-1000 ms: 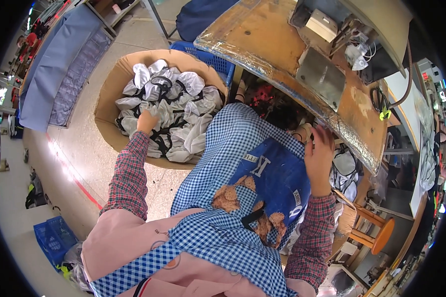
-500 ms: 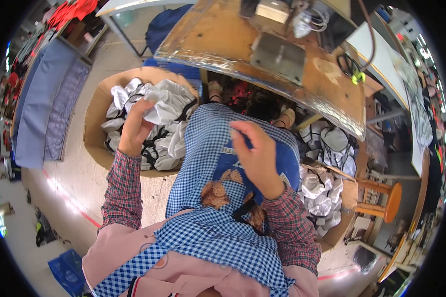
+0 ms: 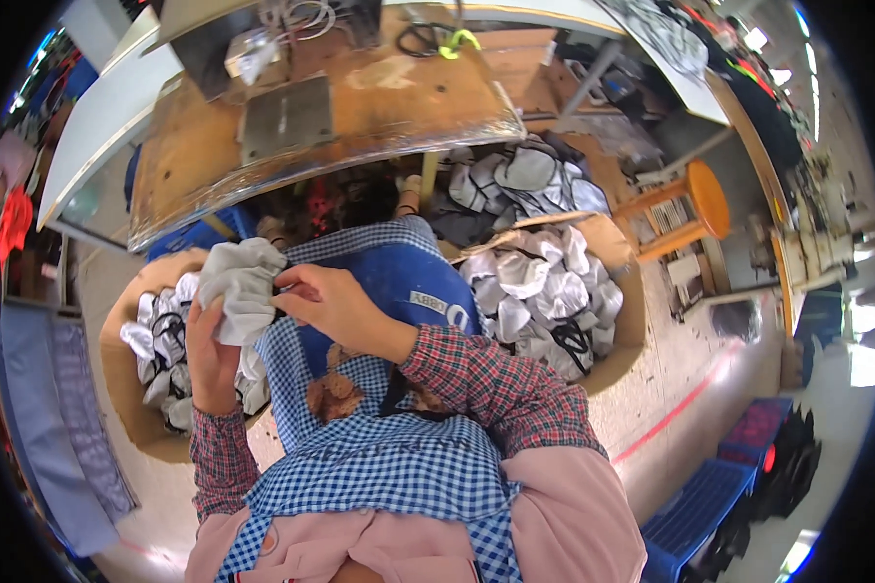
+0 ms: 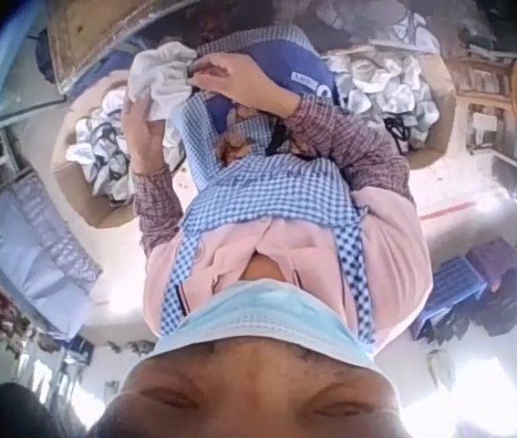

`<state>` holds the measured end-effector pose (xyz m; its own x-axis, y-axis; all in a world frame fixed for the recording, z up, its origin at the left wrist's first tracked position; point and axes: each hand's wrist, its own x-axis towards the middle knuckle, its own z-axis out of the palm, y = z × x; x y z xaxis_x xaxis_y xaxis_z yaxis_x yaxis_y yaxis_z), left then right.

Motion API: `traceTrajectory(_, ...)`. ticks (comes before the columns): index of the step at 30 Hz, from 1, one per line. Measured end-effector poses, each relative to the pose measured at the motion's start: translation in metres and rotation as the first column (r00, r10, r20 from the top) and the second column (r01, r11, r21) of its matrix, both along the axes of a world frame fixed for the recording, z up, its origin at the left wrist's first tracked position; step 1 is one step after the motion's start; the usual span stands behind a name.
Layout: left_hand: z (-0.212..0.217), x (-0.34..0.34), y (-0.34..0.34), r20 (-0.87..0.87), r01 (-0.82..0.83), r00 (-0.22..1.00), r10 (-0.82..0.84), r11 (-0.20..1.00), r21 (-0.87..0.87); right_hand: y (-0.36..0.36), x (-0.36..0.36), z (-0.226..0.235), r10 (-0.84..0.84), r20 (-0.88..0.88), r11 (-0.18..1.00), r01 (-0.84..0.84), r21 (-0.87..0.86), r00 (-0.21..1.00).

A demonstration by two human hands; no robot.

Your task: Assembling fabric masks by attaching ear loops using a specialized heat sealing machine.

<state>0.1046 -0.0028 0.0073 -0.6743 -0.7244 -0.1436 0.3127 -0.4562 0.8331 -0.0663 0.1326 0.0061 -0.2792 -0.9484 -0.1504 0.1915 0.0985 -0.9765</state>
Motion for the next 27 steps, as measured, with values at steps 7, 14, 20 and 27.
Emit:
traceTrajectory(7, -0.008, -0.010, 0.008, -0.029, 0.035, 0.999, -0.035, 0.999, 0.008, 0.011, -0.004, -0.016, -0.026, 0.189, 0.983, 0.060, -0.174, 0.982)
traceTrajectory(14, -0.019, -0.013, 0.023, 0.168, 0.082, 0.984, -0.054, 0.984, -0.160, 0.020, -0.011, -0.018, -0.197, -0.564, 0.978, 0.120, -0.171, 0.802)
traceTrajectory(20, 0.012, -0.004, 0.024, 0.532, 0.430, 0.721, 0.444, 0.315, -0.846, 0.020, -0.015, -0.036, -0.234, -0.834, 0.960, -0.018, -0.280, 0.499)
traceTrajectory(27, 0.042, -0.040, 0.022, 0.653, 0.658, 0.749, 0.111, -0.005, -0.753, 0.023, -0.007, 0.000, -0.115, -0.808, 0.971, -0.105, -0.214, 0.578)
